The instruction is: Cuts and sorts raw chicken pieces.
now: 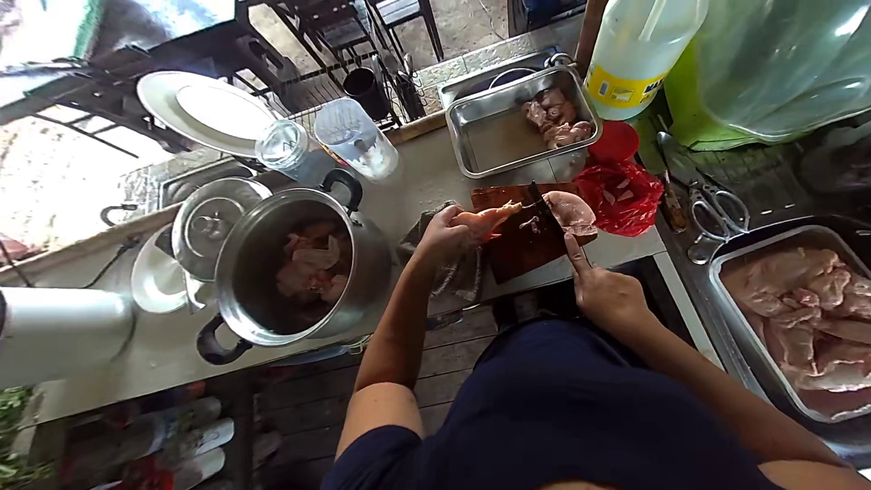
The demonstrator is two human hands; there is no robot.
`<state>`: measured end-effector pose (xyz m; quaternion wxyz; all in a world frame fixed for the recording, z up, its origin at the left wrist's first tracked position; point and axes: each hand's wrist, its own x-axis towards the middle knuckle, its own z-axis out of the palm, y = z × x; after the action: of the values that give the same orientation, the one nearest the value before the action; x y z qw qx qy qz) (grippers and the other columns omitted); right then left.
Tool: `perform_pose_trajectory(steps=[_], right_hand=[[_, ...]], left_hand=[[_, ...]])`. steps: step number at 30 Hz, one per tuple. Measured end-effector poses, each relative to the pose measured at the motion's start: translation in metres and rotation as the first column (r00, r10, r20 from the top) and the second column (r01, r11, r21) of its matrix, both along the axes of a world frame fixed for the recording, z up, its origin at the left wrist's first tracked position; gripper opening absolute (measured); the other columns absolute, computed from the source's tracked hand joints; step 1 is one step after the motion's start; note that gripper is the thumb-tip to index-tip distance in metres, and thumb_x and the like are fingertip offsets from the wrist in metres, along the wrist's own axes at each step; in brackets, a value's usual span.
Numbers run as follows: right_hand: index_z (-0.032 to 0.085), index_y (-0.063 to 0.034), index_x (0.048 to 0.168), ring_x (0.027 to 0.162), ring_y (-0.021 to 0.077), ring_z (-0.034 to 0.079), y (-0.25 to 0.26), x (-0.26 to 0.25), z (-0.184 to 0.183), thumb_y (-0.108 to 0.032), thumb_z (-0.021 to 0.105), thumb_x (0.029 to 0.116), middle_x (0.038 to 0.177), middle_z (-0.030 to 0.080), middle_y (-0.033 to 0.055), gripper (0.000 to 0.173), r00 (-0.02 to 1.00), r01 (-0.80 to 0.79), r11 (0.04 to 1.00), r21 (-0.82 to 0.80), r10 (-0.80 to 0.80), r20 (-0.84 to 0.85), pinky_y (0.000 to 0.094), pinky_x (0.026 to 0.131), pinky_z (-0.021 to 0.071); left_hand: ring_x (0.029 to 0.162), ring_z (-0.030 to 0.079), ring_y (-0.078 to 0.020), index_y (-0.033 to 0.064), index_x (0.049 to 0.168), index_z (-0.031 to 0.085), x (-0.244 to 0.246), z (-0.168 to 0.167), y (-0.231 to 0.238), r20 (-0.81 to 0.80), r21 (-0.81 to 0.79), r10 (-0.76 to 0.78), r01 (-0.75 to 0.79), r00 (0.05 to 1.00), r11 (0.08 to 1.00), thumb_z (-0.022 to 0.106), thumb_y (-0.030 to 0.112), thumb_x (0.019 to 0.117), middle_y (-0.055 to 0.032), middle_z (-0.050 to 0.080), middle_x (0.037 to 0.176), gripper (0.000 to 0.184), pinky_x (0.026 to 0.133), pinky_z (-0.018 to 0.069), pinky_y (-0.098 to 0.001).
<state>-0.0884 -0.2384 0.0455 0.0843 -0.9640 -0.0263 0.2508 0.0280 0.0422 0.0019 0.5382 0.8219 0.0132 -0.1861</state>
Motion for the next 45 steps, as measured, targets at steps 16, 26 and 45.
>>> perform_pose_trajectory(steps=[16,26,45], right_hand=[[0.006,-0.0245,0.168,0.071,0.0430,0.066,-0.025,0.030,-0.008,-0.024,0.038,0.1119,0.084,0.068,0.0243,0.064,0.935,0.214,0.862,0.459,-0.317,0.159,0.0634,0.070,0.0520],[0.019,-0.0162,0.166,0.064,0.0393,0.067,0.048,0.036,-0.034,-0.015,0.044,0.1062,0.080,0.068,0.0185,0.065,0.859,-0.114,0.924,0.366,-0.093,0.504,0.0557,0.056,0.0541],[0.011,0.0073,0.159,0.066,0.0192,0.066,0.051,0.032,0.024,-0.018,0.038,0.1096,0.093,0.065,0.0181,0.062,0.470,-0.239,0.871,0.430,-0.283,0.836,0.0393,0.061,0.0595]], left_hand=[[0.129,0.055,-0.0307,0.0031,0.140,0.058,0.026,0.011,-0.053,0.004,0.201,-0.175,0.170,0.985,0.965,0.057,0.013,0.1009,-0.0212,0.055,0.142,0.041,0.107,0.0462,-0.0509],[0.114,0.064,-0.0296,0.0004,0.110,0.071,-0.034,-0.034,-0.053,0.444,0.156,0.061,-0.145,0.894,0.977,0.075,0.008,0.0896,-0.0199,0.063,0.128,0.022,0.097,0.0546,-0.0446],[0.094,0.068,-0.0208,-0.0026,0.129,0.057,-0.065,-0.025,0.014,0.543,-0.086,0.293,-0.295,0.787,0.952,0.060,0.007,0.0989,-0.0215,0.062,0.125,0.032,0.080,0.0598,-0.0350]])
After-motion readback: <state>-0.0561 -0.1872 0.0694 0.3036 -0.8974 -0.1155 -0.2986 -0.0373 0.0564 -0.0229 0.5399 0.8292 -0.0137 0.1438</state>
